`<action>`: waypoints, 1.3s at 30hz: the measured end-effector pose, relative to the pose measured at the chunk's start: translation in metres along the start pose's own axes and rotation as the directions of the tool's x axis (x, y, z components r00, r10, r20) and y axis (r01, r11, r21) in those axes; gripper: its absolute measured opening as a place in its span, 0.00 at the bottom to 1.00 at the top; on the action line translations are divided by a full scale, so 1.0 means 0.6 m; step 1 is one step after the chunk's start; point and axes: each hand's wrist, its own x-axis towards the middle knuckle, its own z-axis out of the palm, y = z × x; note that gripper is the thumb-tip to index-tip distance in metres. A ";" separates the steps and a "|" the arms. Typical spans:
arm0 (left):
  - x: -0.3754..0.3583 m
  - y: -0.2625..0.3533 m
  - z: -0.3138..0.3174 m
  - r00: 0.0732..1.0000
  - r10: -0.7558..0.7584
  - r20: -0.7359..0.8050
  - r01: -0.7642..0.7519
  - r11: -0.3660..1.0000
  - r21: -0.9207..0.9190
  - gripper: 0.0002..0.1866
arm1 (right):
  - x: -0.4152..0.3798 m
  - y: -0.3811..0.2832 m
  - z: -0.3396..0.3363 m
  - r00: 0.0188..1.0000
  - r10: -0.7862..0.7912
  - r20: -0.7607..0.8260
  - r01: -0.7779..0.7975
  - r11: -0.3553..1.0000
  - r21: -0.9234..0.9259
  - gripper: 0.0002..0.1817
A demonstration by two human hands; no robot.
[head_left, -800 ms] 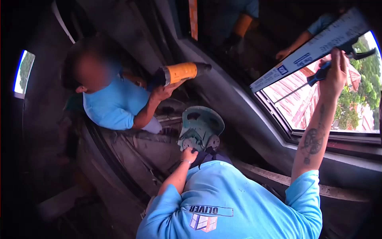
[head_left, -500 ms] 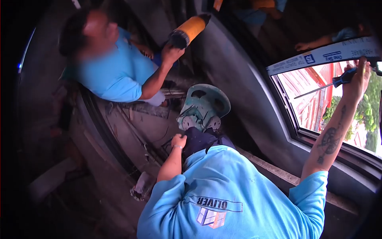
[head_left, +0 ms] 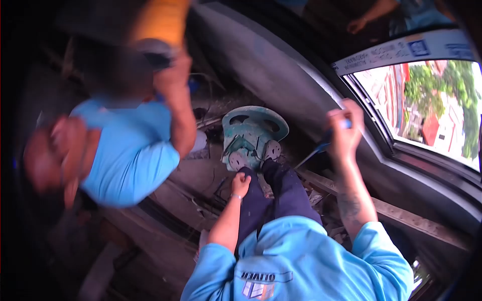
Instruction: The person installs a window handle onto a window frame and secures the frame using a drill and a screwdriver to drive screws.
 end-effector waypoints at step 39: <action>-0.004 0.313 0.028 0.752 0.657 0.043 -0.605 0.663 0.441 0.26 | -0.113 0.245 -0.040 0.029 0.589 0.808 -0.478 0.718 -0.507 0.45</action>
